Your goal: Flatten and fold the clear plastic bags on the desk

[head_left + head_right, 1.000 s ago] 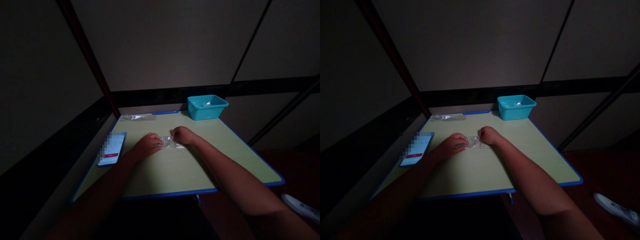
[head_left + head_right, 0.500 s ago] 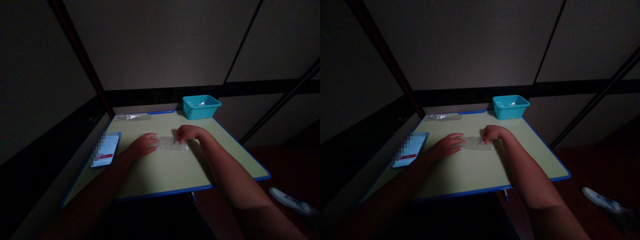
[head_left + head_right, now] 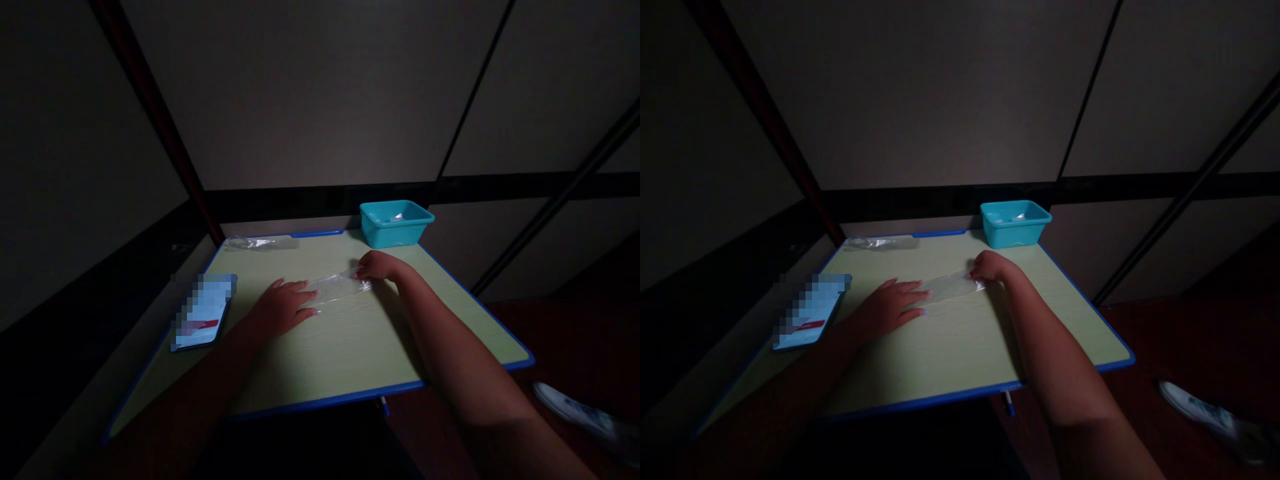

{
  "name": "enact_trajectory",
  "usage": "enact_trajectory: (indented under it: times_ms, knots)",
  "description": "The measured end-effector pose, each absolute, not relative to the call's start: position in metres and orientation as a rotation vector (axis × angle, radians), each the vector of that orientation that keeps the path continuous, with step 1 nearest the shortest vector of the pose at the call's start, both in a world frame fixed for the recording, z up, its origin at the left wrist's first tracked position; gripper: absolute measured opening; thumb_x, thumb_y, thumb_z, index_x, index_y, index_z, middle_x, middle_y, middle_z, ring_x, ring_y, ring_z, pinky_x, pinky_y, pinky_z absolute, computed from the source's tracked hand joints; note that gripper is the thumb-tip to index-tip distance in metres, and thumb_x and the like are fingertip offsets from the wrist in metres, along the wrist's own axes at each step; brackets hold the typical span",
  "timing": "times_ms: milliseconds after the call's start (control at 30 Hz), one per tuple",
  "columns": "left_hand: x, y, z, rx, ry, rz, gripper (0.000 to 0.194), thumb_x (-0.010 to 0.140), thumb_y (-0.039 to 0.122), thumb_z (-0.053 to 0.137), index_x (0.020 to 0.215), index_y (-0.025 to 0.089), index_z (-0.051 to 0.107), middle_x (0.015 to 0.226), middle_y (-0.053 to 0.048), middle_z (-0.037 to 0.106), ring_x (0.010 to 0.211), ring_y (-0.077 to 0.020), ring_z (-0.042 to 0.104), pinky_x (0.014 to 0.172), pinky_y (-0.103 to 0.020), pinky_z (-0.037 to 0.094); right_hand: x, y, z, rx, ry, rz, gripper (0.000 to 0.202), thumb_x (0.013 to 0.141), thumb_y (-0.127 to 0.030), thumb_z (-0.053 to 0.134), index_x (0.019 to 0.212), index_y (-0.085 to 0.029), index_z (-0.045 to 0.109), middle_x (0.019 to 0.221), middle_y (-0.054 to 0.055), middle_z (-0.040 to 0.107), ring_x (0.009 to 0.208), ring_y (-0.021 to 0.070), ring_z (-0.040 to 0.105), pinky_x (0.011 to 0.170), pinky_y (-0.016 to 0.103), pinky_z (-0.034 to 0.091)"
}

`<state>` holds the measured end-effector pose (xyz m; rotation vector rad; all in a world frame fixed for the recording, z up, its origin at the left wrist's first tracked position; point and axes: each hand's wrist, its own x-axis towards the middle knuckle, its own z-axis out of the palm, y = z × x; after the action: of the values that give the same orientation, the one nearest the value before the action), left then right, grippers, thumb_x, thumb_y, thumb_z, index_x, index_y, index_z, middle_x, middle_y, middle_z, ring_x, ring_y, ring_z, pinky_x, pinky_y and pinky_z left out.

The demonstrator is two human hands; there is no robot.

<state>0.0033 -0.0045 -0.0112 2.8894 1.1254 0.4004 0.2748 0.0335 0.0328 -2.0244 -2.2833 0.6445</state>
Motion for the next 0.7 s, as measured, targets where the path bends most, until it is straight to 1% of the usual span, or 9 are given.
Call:
enact_trajectory:
  times_ms: [133, 267, 467, 567, 700]
  knots:
    - [0.0012, 0.0025, -0.0117, 2.906, 0.987, 0.586, 0.034, 0.083, 0.041, 0.057, 0.111, 0.023, 0.063, 0.116, -0.011, 0.059, 0.111, -0.0269, 0.049, 0.095, -0.044, 0.039, 0.2795, 0.0354, 0.0299, -2.008, -2.245, 0.738, 0.017, 0.072, -0.027, 0.063, 0.075, -0.012, 0.068, 0.068, 0.004, 0.067, 0.057, 0.0114, 0.055, 0.051, 0.019, 0.038]
    - [0.0025, 0.0046, -0.0076, 2.882, 0.84, 0.588, 0.029, 0.085, 0.037, 0.054, 0.108, 0.021, 0.062, 0.107, -0.008, 0.059, 0.102, -0.0229, 0.051, 0.09, -0.038, 0.041, 0.2785, 0.036, 0.0268, -1.997, -2.169, 0.786, 0.012, 0.072, -0.023, 0.062, 0.073, -0.012, 0.067, 0.066, 0.004, 0.067, 0.057, 0.0127, 0.058, 0.052, 0.02, 0.041]
    - [0.0056, 0.0017, -0.0051, 2.848, 0.752, 0.568, 0.027, 0.085, 0.035, 0.054, 0.108, 0.021, 0.062, 0.106, -0.007, 0.059, 0.102, -0.0218, 0.051, 0.09, -0.036, 0.041, 0.2738, 0.0335, 0.0268, -1.949, -2.012, 0.896, 0.012, 0.077, -0.017, 0.056, 0.067, -0.013, 0.063, 0.068, 0.006, 0.069, 0.053, 0.0115, 0.059, 0.049, 0.019, 0.043]
    - [0.0046, 0.0024, -0.0078, 2.83, 0.749, 0.591, 0.028, 0.085, 0.035, 0.054, 0.109, 0.023, 0.062, 0.108, -0.007, 0.058, 0.103, -0.0218, 0.051, 0.091, -0.036, 0.041, 0.2722, 0.0328, 0.0275, -1.935, -1.887, 0.993, 0.014, 0.077, -0.014, 0.056, 0.064, -0.014, 0.059, 0.065, 0.006, 0.069, 0.052, 0.0124, 0.06, 0.049, 0.02, 0.045]
    - [0.0048, 0.0021, -0.0101, 2.812, 0.743, 0.586, 0.03, 0.084, 0.035, 0.055, 0.112, 0.023, 0.061, 0.113, -0.007, 0.058, 0.105, -0.0217, 0.051, 0.092, -0.037, 0.04, 0.2712, 0.0342, 0.0267, -1.943, -1.75, 0.955, 0.011, 0.078, -0.015, 0.057, 0.067, -0.014, 0.059, 0.058, 0.005, 0.066, 0.048, 0.0128, 0.06, 0.047, 0.02, 0.045]
